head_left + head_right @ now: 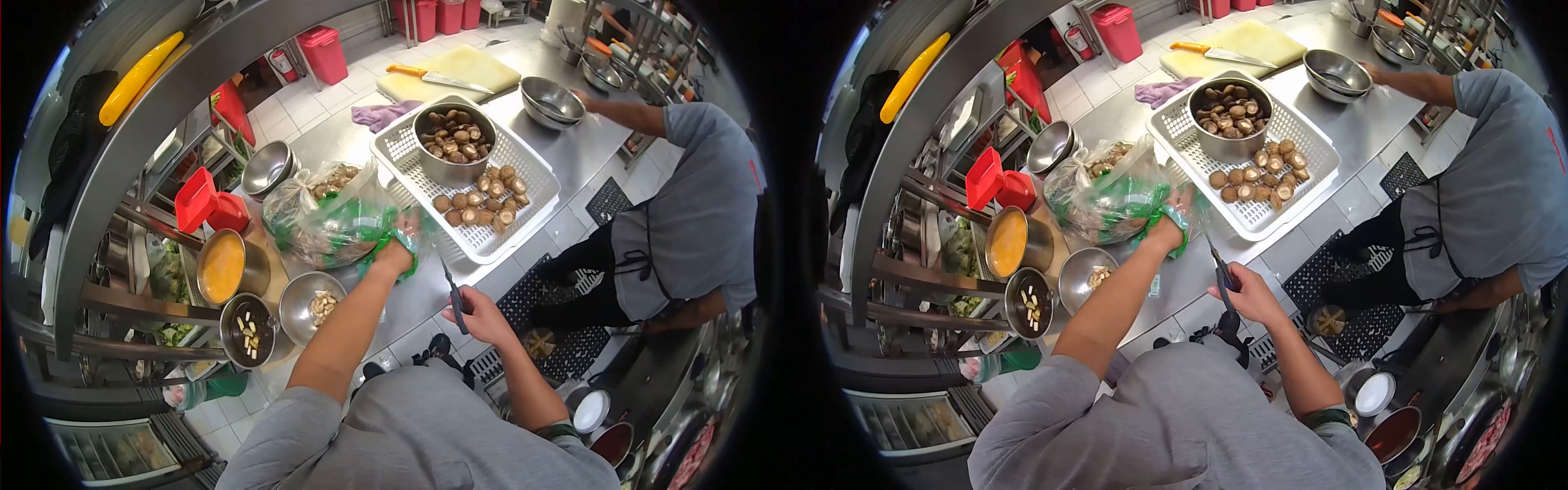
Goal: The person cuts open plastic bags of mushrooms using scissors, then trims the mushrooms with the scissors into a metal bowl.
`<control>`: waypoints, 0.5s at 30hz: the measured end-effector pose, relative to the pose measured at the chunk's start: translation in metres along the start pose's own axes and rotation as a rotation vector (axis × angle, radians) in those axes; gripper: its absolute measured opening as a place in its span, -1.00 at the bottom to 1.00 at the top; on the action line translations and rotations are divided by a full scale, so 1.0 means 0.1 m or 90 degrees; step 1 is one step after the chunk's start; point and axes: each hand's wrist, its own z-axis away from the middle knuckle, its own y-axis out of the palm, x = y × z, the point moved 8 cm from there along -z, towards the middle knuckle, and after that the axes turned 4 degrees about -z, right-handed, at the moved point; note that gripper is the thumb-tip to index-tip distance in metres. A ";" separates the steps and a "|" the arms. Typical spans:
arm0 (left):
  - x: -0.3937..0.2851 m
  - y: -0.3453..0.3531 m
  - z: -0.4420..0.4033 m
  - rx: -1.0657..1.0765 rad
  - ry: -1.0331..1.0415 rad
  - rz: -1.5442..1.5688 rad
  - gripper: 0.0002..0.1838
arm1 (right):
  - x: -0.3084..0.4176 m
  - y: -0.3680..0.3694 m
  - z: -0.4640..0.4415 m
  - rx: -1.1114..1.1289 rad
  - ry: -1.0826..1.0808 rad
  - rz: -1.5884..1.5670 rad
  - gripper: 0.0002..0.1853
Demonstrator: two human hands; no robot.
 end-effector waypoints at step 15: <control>-0.04 -0.03 0.93 -0.048 0.064 0.092 -0.42 | 0.06 0.15 -0.44 -0.262 -0.095 0.136 -0.55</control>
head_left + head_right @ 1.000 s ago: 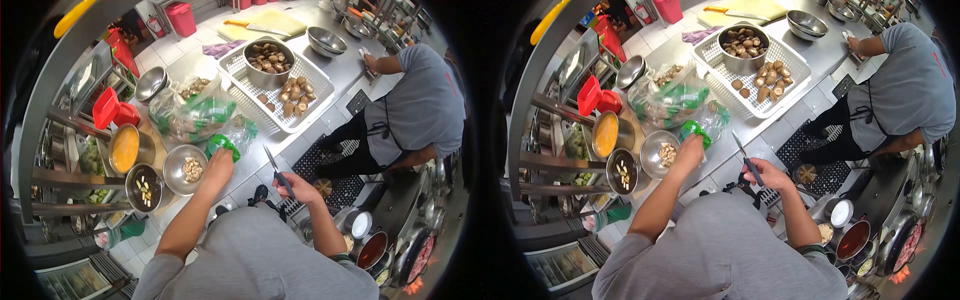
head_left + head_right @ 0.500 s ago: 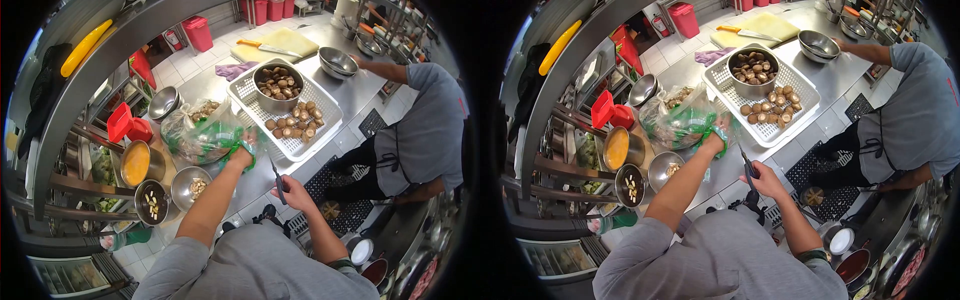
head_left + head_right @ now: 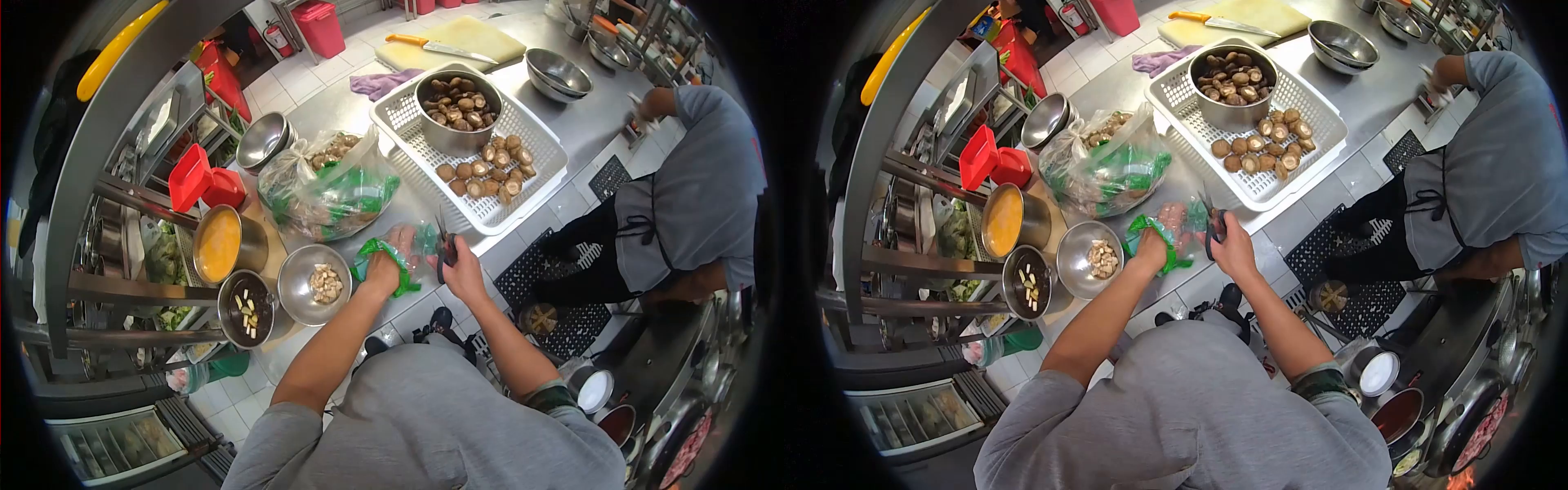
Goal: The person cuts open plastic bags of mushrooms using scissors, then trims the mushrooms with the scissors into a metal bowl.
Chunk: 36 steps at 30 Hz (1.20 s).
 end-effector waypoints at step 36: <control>0.08 -0.15 0.11 -0.054 -0.119 -0.058 -0.52 | -0.13 0.50 -0.05 0.030 0.015 -0.127 -0.70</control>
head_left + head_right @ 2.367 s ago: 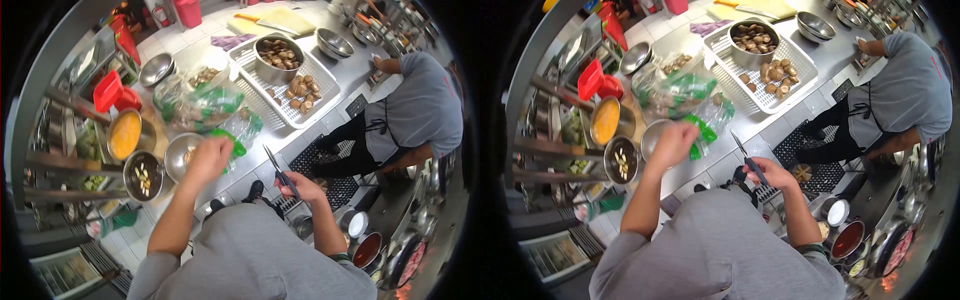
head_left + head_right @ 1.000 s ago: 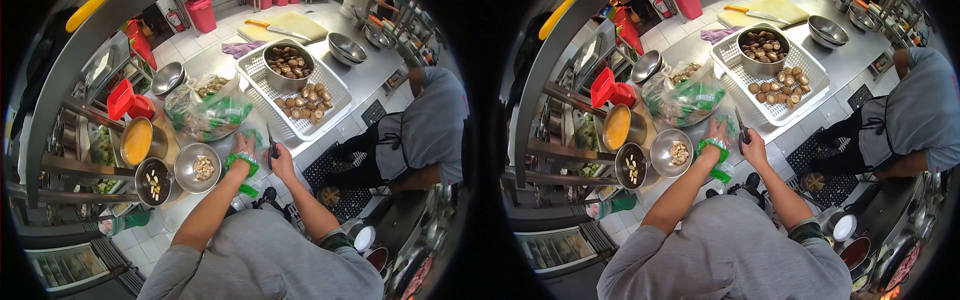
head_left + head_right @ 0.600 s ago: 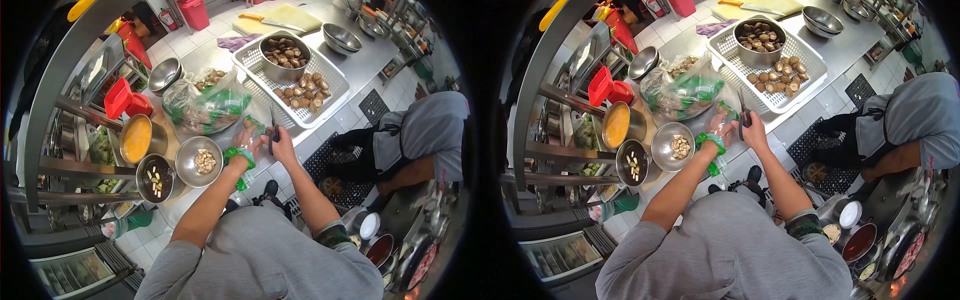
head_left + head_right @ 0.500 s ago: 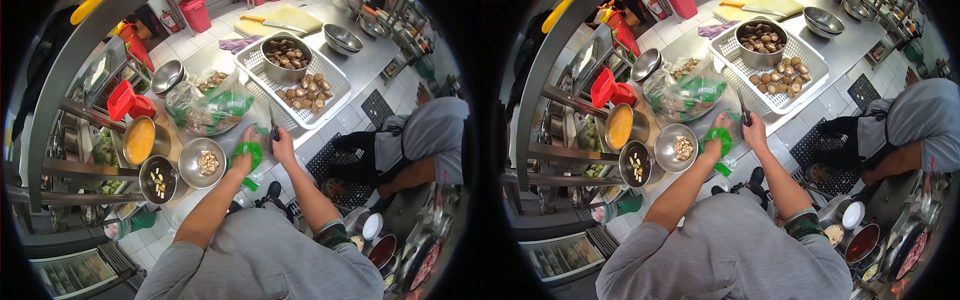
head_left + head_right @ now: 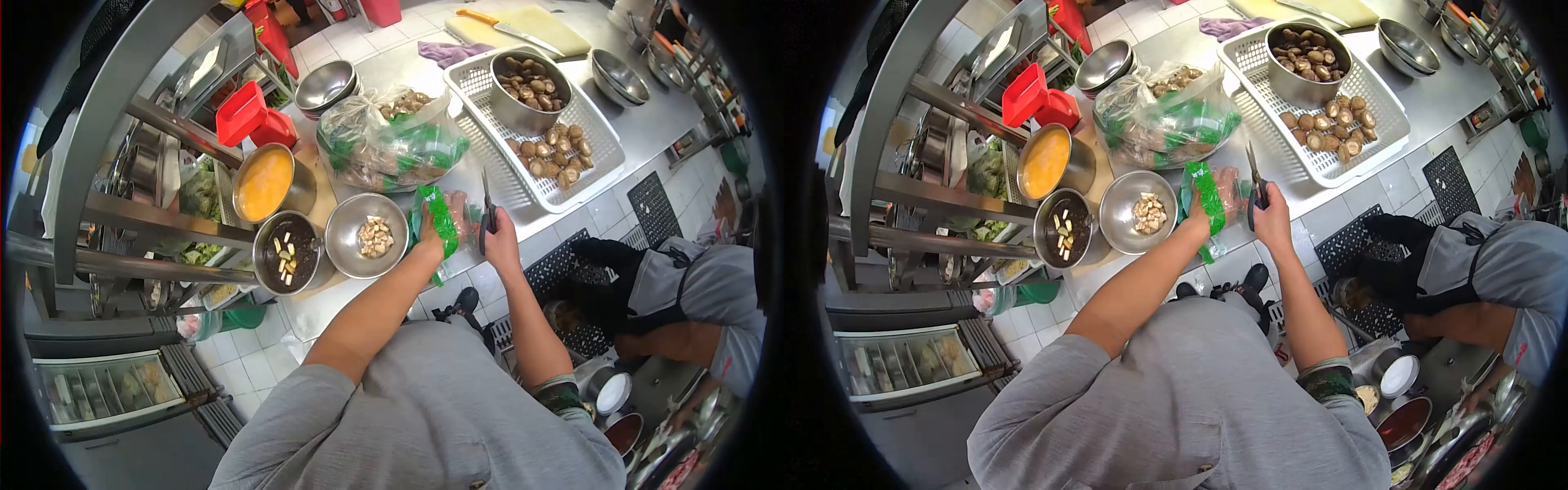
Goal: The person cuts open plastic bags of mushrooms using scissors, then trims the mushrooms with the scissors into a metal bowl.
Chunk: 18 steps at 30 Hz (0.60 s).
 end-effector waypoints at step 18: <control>0.09 0.07 0.14 0.083 0.047 0.052 -0.58 | -0.16 0.07 -0.13 -0.067 0.022 -0.123 -0.83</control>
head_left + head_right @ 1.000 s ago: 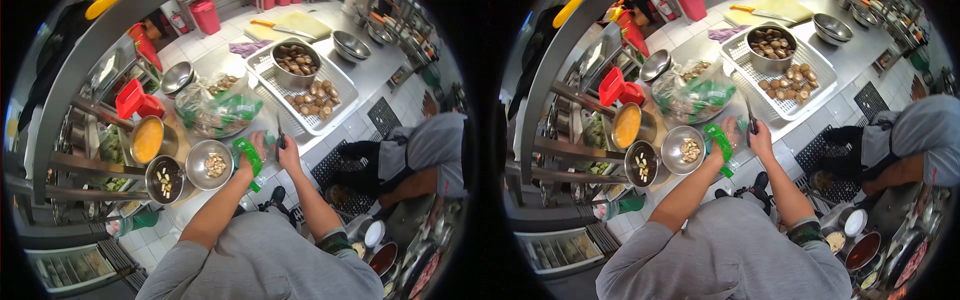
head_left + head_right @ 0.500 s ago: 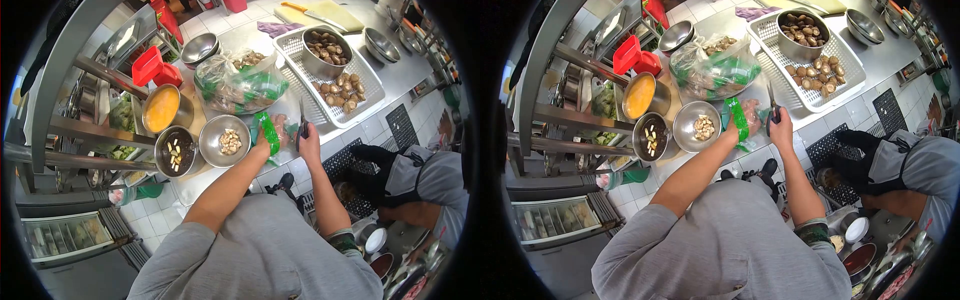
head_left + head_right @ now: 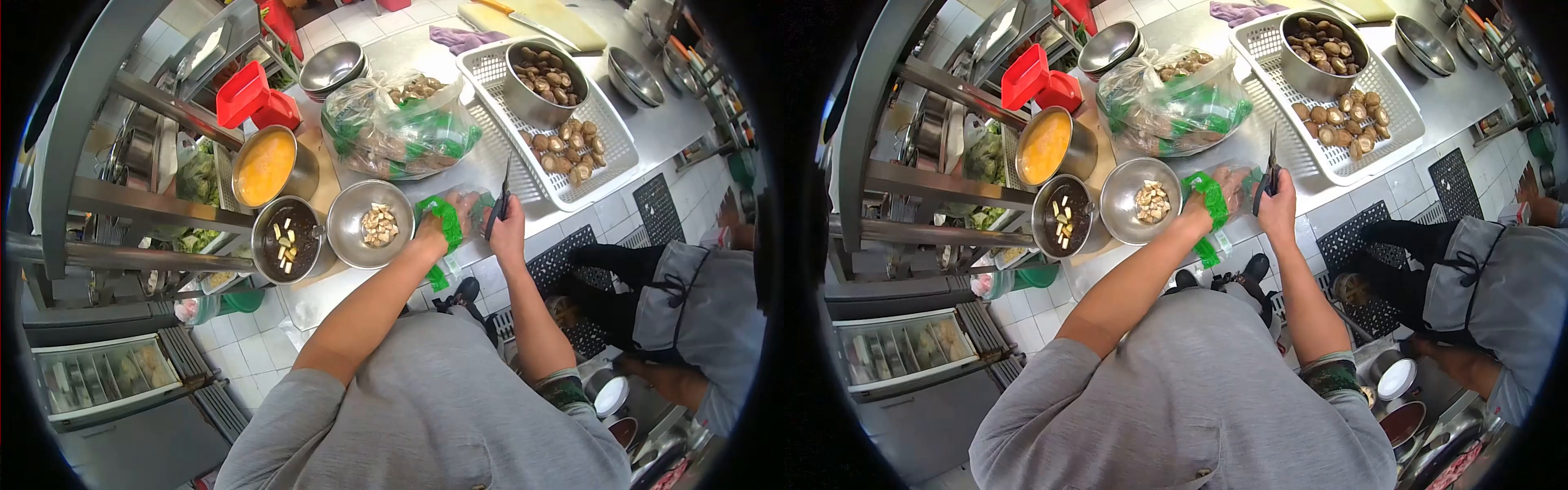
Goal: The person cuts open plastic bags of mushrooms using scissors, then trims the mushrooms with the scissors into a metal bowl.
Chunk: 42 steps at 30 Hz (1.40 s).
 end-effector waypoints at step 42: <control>-0.15 0.19 0.30 0.120 -0.245 1.053 -0.53 | 0.92 -0.08 0.30 -0.158 -0.155 -0.099 -0.79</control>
